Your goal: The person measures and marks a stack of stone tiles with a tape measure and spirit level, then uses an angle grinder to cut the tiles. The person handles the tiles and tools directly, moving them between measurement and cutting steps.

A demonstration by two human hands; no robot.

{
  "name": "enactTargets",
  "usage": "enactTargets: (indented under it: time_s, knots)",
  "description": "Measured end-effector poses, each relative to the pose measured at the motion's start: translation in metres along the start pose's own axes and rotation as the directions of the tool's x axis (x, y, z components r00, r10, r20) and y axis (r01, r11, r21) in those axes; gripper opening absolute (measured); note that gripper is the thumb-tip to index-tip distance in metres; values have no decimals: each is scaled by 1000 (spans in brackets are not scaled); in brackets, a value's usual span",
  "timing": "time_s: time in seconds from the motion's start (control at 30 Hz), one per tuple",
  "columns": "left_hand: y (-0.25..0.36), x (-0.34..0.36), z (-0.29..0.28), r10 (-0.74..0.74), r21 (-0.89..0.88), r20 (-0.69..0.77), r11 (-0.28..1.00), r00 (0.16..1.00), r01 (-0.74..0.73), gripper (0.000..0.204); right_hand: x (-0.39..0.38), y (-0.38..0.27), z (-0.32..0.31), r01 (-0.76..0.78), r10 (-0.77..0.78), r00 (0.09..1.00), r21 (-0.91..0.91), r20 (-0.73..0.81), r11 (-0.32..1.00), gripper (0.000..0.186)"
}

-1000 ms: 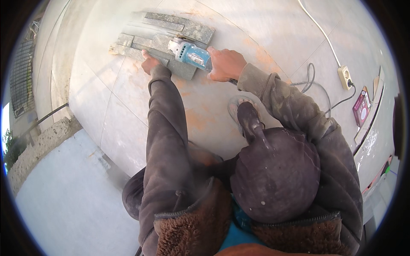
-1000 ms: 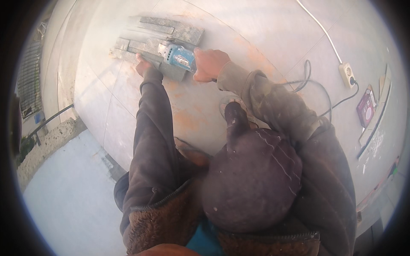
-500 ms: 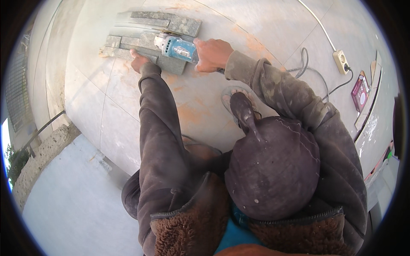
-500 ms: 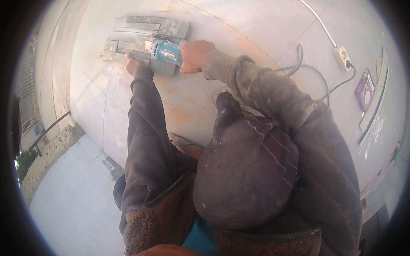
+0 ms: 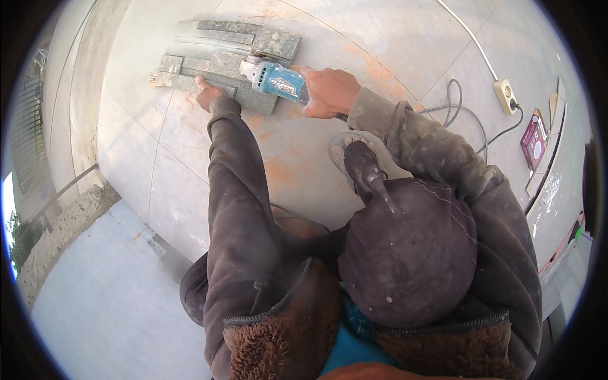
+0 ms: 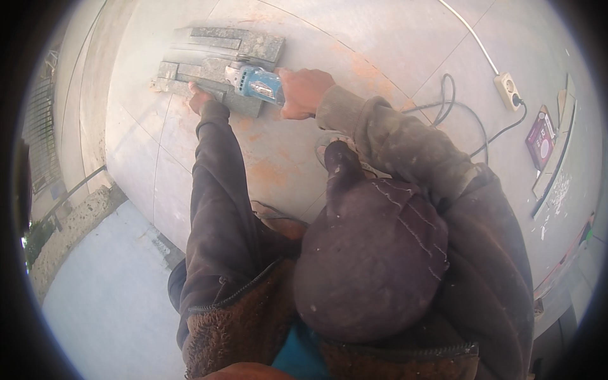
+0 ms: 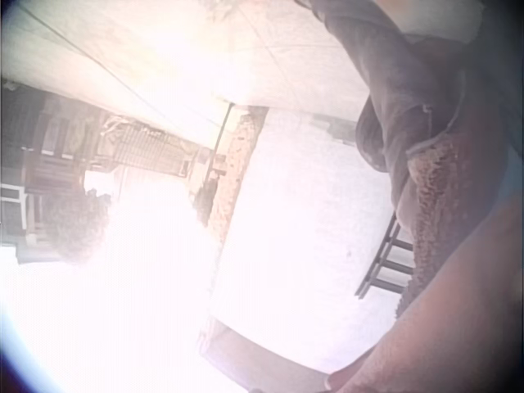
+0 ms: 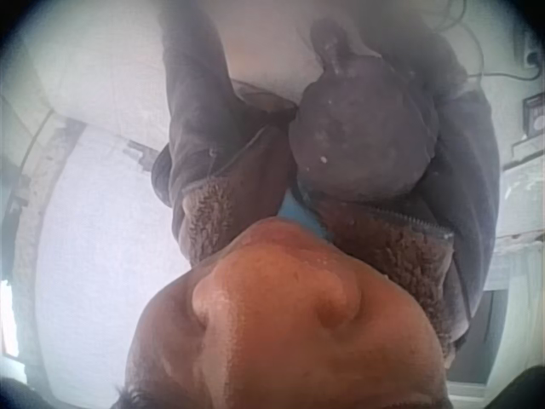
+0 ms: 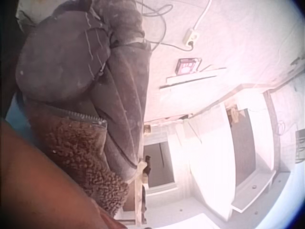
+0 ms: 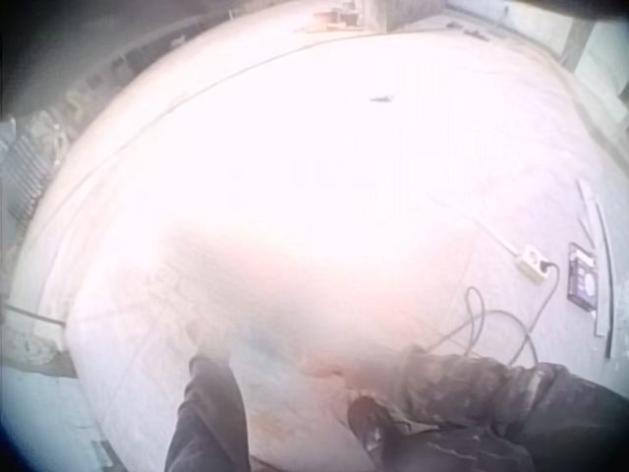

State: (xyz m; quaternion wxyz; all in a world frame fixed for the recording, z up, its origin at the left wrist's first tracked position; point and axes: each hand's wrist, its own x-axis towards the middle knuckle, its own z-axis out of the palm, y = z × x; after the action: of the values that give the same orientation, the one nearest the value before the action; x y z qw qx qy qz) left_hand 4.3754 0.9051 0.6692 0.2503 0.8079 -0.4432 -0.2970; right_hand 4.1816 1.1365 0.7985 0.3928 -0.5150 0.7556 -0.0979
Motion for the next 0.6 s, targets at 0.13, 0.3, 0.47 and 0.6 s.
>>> enactTargets:
  time_s: [0.13,0.3,0.47,0.6]
  knots:
    - [2,-6,0,-12,-31,-14,999,1000,12,88,2,2,2,18,-18,1000,15,-12,1000,62]
    - [1,-11,-1,-26,-32,-7,999,1000,25,87,5,6,8,12,-11,1000,24,-19,1000,49]
    - [-4,-7,0,-1,-2,-8,1000,1000,1,87,4,5,9,21,-21,999,1,-46,1000,50]
    - [1,-15,0,-20,-5,-3,1000,1000,20,86,4,6,7,11,-11,1000,7,-18,1000,56]
